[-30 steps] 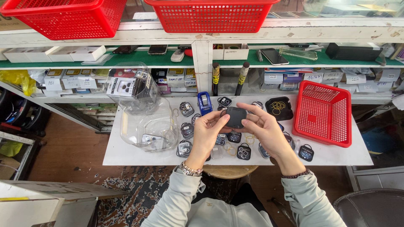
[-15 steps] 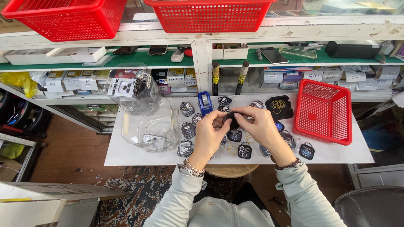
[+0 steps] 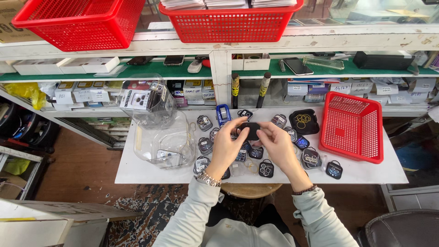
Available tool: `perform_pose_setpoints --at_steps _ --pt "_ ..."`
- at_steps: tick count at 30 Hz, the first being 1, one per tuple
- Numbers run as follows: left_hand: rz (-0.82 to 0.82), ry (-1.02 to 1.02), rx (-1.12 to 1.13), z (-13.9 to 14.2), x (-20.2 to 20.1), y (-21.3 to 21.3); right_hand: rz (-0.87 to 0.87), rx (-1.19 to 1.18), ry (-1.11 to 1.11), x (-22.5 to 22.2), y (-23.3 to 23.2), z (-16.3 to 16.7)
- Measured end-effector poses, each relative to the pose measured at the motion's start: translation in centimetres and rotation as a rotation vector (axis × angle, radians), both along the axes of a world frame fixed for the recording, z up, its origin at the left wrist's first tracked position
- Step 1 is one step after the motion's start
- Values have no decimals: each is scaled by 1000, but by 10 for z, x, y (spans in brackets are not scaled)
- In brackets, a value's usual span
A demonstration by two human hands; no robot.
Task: The person sits at a workbench covered with key fobs and attaches metal key rings to them. They pick up a fob, thread a key ring through its attachment point by hand, and set the finished fob back on the bench, repeating this for many fobs.
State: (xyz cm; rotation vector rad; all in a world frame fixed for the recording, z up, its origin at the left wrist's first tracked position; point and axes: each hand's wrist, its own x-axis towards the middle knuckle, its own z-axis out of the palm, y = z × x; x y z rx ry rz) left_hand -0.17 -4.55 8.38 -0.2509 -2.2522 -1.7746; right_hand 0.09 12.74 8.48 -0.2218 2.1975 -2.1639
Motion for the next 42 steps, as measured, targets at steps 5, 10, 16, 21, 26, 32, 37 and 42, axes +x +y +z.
perform_pose_setpoints --at_steps 5,10,16,21,26,32,37,42 --pt "-45 117 -136 18 -5 2 -70 205 37 5 -4 8" --pt "-120 -7 -148 21 -9 1 -25 235 56 6 2 14" --pt "-208 -51 -2 11 -13 4 -34 236 76 8 7 19" --pt "-232 -181 48 1 -17 5 -54 353 76 13 6 26" --pt "-229 -161 120 -6 -19 6 -44 282 49 16 6 34" --pt "-200 -156 97 -6 -18 8 -53 379 66 15 7 37" --pt "-162 -60 26 -6 -18 9 -33 257 69 14 7 33" --pt "-211 -98 167 -7 -14 12 -39 206 38 14 9 30"
